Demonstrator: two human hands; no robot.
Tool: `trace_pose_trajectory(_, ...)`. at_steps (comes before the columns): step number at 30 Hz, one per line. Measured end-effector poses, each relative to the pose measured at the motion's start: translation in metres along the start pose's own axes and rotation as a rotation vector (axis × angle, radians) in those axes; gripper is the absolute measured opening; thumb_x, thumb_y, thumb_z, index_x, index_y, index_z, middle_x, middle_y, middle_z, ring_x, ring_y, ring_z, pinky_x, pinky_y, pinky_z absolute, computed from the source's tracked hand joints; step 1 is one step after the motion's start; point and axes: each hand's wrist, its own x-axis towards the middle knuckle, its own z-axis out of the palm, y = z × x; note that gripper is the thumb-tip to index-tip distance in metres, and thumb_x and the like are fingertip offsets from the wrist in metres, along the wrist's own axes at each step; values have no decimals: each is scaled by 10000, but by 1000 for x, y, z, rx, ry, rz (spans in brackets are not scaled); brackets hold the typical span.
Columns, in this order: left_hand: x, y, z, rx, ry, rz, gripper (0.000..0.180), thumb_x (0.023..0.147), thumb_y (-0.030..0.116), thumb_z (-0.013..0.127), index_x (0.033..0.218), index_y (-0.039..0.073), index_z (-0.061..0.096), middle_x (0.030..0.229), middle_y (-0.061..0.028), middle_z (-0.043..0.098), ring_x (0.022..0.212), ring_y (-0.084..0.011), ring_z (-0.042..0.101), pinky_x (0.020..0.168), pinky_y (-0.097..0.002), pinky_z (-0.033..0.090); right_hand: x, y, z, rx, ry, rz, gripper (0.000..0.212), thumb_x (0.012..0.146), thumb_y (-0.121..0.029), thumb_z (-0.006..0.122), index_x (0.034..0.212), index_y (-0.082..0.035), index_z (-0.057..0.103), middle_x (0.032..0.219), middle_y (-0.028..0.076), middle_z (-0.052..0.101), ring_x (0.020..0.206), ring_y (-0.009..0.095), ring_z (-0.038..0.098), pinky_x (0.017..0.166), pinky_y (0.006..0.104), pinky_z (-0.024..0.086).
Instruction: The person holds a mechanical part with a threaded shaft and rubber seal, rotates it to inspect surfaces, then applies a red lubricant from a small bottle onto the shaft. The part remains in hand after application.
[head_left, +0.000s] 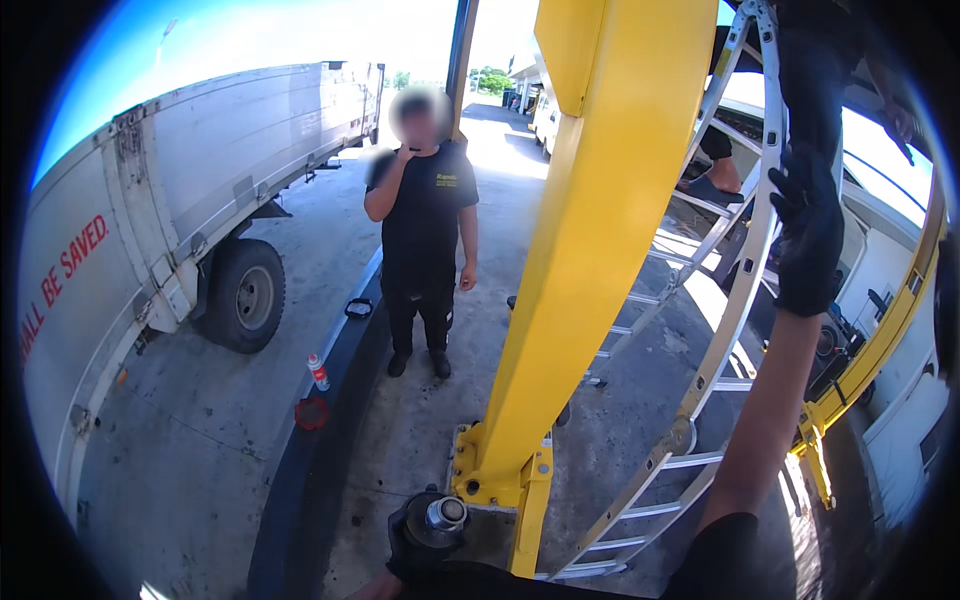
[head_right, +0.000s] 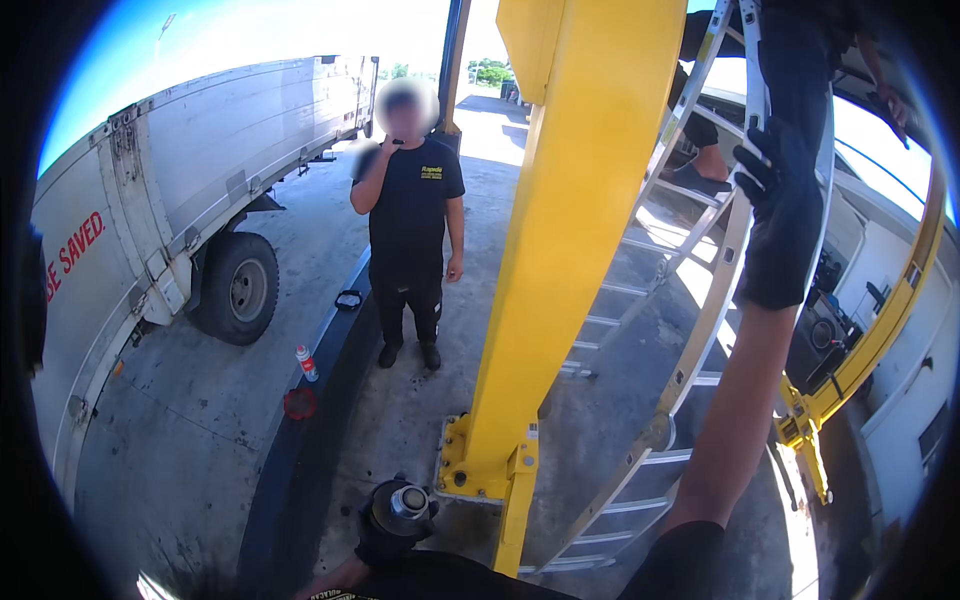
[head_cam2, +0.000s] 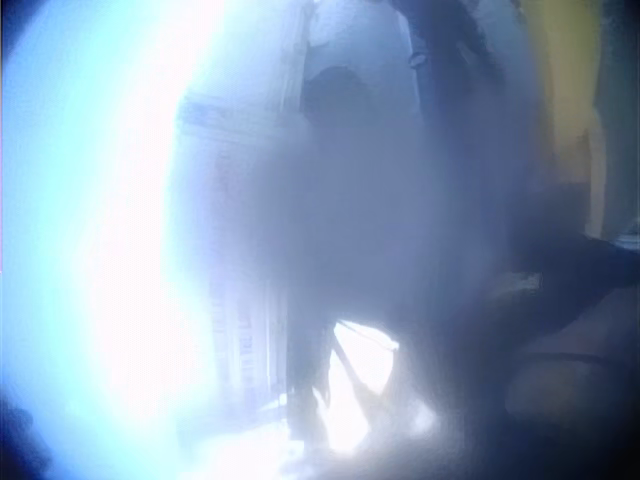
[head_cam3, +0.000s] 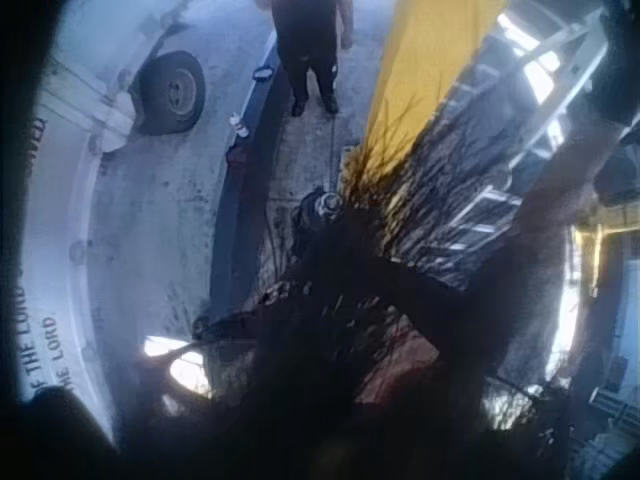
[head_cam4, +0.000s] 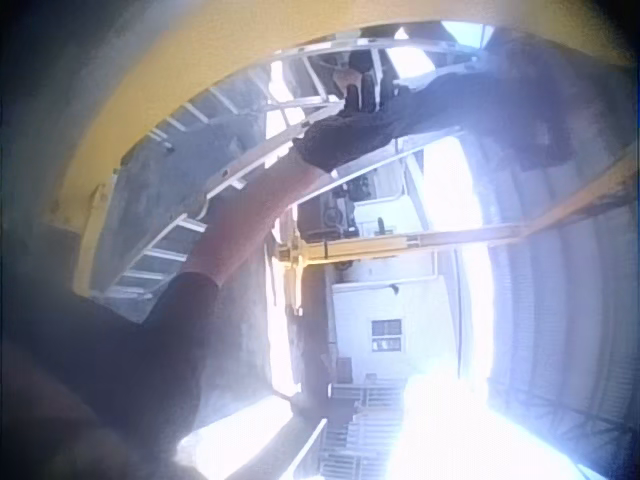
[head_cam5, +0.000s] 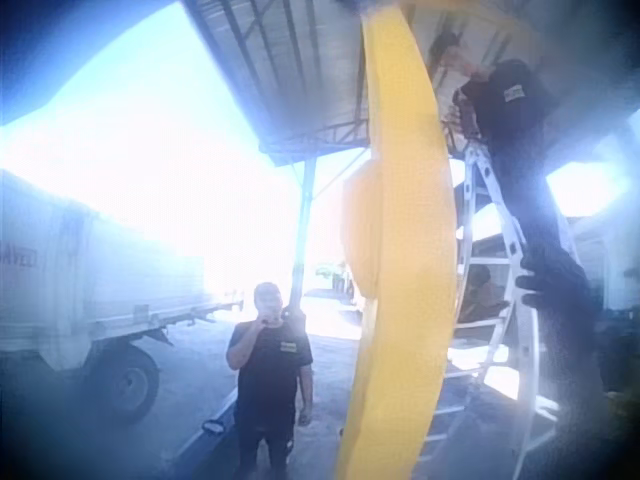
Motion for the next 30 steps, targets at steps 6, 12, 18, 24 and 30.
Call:
trace_pose_trajectory(6, -5, 3, -8, 0, 73, 21, 571, 863, 410, 695, 1308, 53, 669, 1291, -158, 724, 1247, -297, 680, 1061, -440, 535, 150, 4, 20, 99, -4, -262, 444, 1128, -256, 632, 1513, -37, 603, 1444, 155, 700, 1316, 308, 706, 1132, 443, 559)
trace_pose_trajectory(12, 14, -2, -11, 50, 144, 47, 516, 840, 338, 743, 1269, 54, 689, 1257, -153, 736, 1216, -295, 695, 1040, -428, 549, 202, -20, 51, 134, 51, -270, 459, 1115, -259, 646, 1506, -26, 595, 1418, 162, 706, 1321, 312, 700, 1124, 439, 568)
trace_pose_trajectory(18, 27, 4, -11, 97, 169, 34, 468, 818, 266, 791, 1229, 56, 709, 1224, -147, 748, 1185, -293, 710, 1020, -416, 563, 226, -46, 43, 106, 120, -293, 474, 1105, -278, 651, 1498, -19, 592, 1419, 163, 699, 1319, 316, 696, 1131, 443, 564)
trace_pose_trajectory(24, 22, 6, -12, 131, 193, 39, 430, 796, 194, 839, 1189, 58, 729, 1190, -141, 760, 1153, -291, 726, 999, -404, 577, 237, -54, 41, 84, 162, -316, 491, 1095, -297, 657, 1490, -12, 589, 1419, 164, 691, 1317, 321, 692, 1137, 447, 561)
trace_pose_trajectory(30, 0, -10, -15, 146, 259, 60, 405, 774, 122, 887, 1149, 60, 750, 1157, -136, 772, 1122, -290, 741, 979, -392, 591, 214, -32, 59, 48, 169, -327, 509, 1086, -315, 662, 1482, -5, 586, 1420, 165, 683, 1315, 326, 688, 1144, 451, 557)
